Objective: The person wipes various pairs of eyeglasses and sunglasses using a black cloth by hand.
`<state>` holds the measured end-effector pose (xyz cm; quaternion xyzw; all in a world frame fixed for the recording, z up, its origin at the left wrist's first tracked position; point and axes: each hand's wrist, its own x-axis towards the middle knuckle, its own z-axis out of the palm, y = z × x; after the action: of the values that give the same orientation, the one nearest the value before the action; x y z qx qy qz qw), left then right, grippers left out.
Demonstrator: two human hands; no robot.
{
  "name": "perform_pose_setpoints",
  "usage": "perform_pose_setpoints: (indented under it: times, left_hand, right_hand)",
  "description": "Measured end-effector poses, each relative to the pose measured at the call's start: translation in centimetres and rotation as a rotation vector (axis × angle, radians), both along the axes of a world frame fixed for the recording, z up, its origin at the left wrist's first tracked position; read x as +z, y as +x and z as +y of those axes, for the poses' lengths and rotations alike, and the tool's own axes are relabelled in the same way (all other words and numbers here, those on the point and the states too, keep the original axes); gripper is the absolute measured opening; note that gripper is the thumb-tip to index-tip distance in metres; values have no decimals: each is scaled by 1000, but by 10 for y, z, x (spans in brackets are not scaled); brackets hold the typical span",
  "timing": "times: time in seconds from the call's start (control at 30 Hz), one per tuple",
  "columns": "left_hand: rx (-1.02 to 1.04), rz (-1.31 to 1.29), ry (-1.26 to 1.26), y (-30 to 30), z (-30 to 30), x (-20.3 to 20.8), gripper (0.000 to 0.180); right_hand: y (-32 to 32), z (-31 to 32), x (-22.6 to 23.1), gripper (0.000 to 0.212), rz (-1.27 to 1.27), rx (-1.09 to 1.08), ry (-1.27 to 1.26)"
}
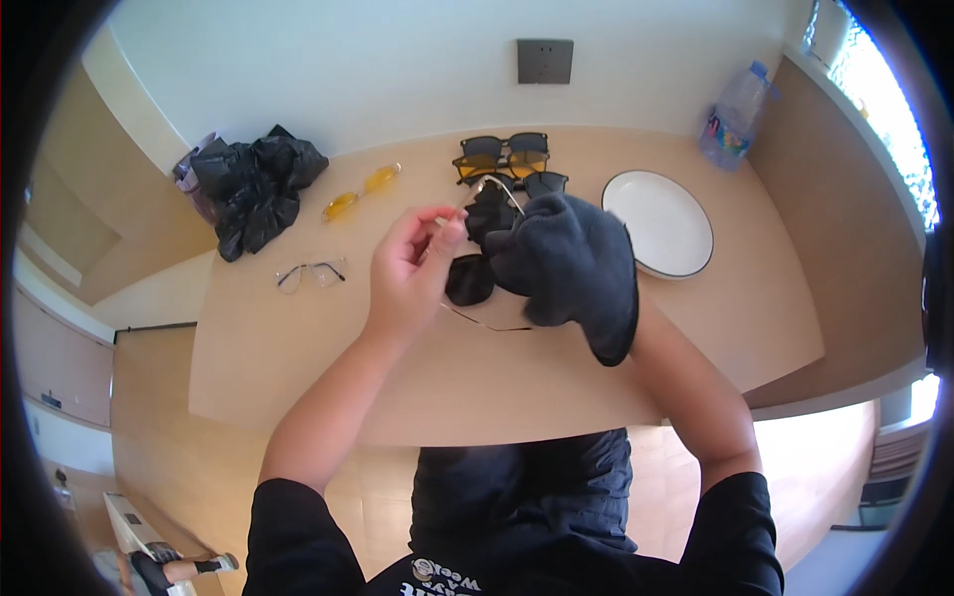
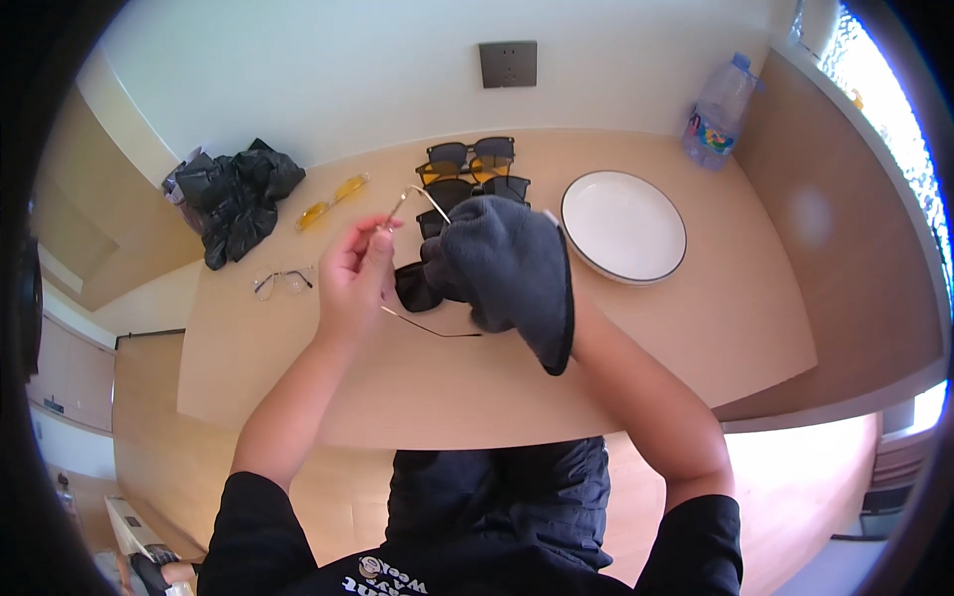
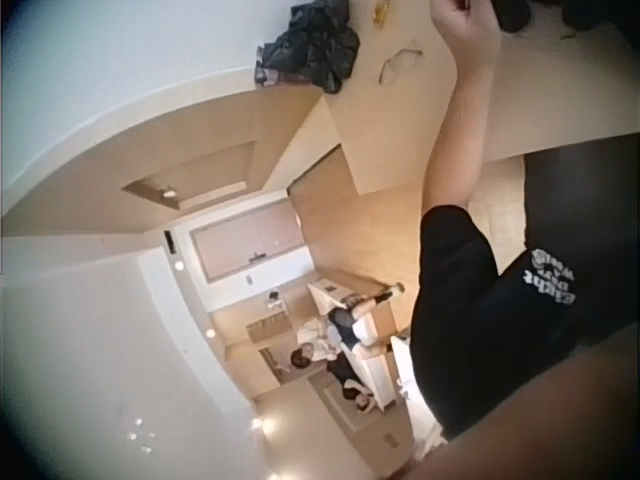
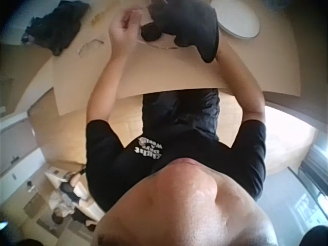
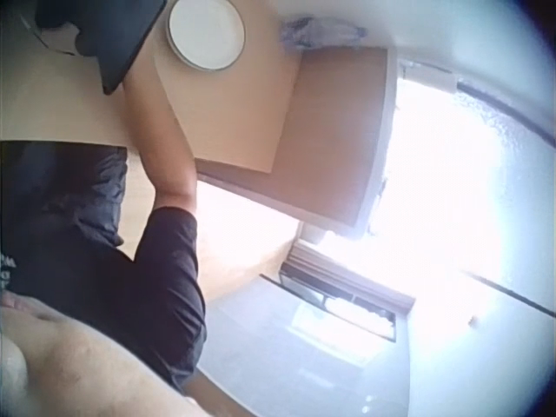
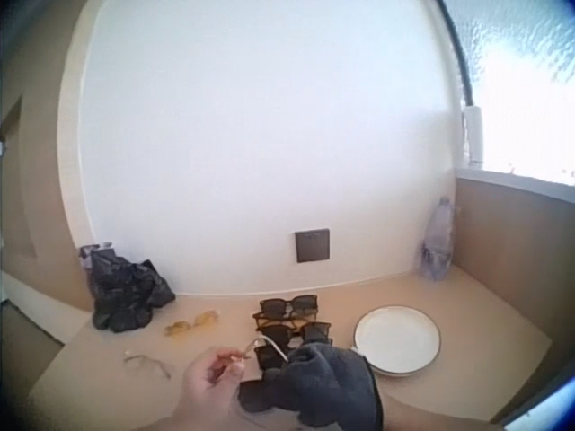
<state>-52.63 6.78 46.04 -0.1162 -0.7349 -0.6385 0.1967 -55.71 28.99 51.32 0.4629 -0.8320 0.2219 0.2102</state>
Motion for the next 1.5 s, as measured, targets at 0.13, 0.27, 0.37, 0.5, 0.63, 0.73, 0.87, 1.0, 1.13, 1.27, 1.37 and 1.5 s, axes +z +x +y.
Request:
perform_pose_setpoints:
  times: [0.13,0.27,0.37,0.5,0.63,0.73,0.87,1.0,1.13,1.27,1.37,1.5]
  left_hand:
    - [18,-112,261,0,-11,9,32]
    - [30,-81,216,-3,-13,2,35]
    - [71,-139,395,-2,-7,12,36]
    - [62,-8,513,-1,-11,13,38]
    - [226,116,626,-2,-14,14,40]
    - [245,224,531,0,-10,10,36]
    - [223,351,373,3,-3,7,29]
    - [251,495,259,-3,-16,-15,19]
    - [268,679,-68,-8,-15,-16,25]
    - [318,899,-487,-5,-9,-1,25]
    - [298,1035,-698,-3,-10,-2,28]
    - [239,1094,-788,8,-6,1,34]
  right_hand:
    - [10,5,32,29,-157,6,94]
    - [2,6,27,35,-232,25,93]
    - [-5,9,22,39,-248,109,-11]
    - [-11,14,12,46,-326,186,-299]
    - [-12,11,10,40,-211,156,-387]
    - [-11,5,20,31,-212,174,-114]
    - [2,-1,1,21,-125,146,-190]
    - [6,-14,6,24,-181,147,-36]
    - [14,-14,23,27,-161,113,27]
    - [11,-22,10,33,-70,165,-263]
    - [7,-15,23,37,-199,208,-34]
    - [7,-9,26,37,-123,339,-5]
